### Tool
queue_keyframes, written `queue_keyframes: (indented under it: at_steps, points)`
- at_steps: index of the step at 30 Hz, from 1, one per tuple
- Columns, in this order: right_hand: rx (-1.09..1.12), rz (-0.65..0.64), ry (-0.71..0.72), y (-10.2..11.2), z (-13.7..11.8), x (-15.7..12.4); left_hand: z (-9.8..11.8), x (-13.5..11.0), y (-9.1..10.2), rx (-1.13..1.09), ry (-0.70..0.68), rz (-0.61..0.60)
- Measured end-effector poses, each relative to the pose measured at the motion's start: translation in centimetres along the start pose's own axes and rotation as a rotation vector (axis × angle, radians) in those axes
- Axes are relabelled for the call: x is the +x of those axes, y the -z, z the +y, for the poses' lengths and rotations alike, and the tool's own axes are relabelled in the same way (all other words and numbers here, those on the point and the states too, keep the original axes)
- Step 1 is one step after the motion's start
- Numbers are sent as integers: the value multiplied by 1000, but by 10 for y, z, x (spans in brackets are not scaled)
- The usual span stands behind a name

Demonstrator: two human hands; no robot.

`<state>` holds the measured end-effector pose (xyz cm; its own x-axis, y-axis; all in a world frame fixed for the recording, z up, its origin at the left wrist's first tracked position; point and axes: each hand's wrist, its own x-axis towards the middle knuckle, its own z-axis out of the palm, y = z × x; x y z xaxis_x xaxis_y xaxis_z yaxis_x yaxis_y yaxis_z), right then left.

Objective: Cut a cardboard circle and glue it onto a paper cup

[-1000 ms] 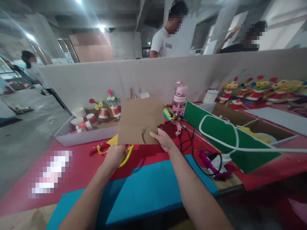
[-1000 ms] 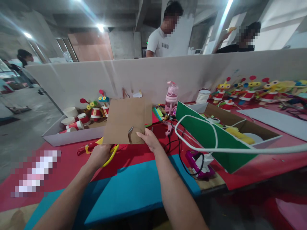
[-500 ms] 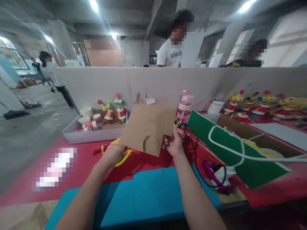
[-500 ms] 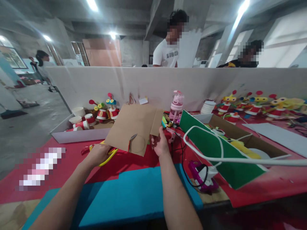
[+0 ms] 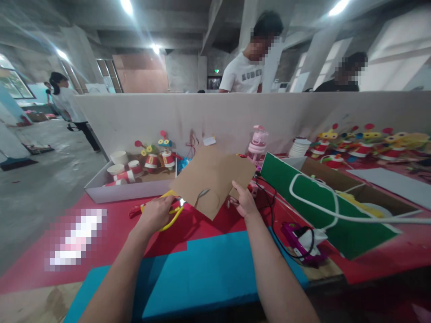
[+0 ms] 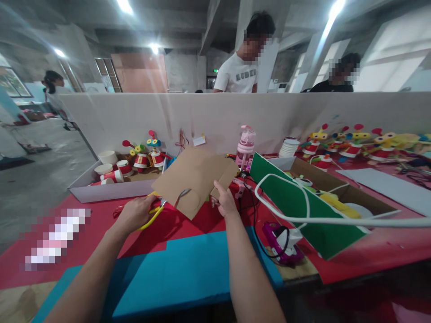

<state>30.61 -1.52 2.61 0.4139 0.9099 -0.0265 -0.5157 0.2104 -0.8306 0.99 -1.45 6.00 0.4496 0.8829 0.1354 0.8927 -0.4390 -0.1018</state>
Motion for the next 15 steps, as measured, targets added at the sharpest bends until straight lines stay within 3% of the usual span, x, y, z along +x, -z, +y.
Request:
queue_keyframes:
  at_steps: [7,11,15]
  points:
    - [338,-36,7,-21,12,-6,-3,-3,3,-99,250,80]
    - [379,-18,-58,-39,30,-16,23,-4,-2,-410,191,74]
    - [386,33,42,-50,40,-25,54,-7,-3,-514,157,-61]
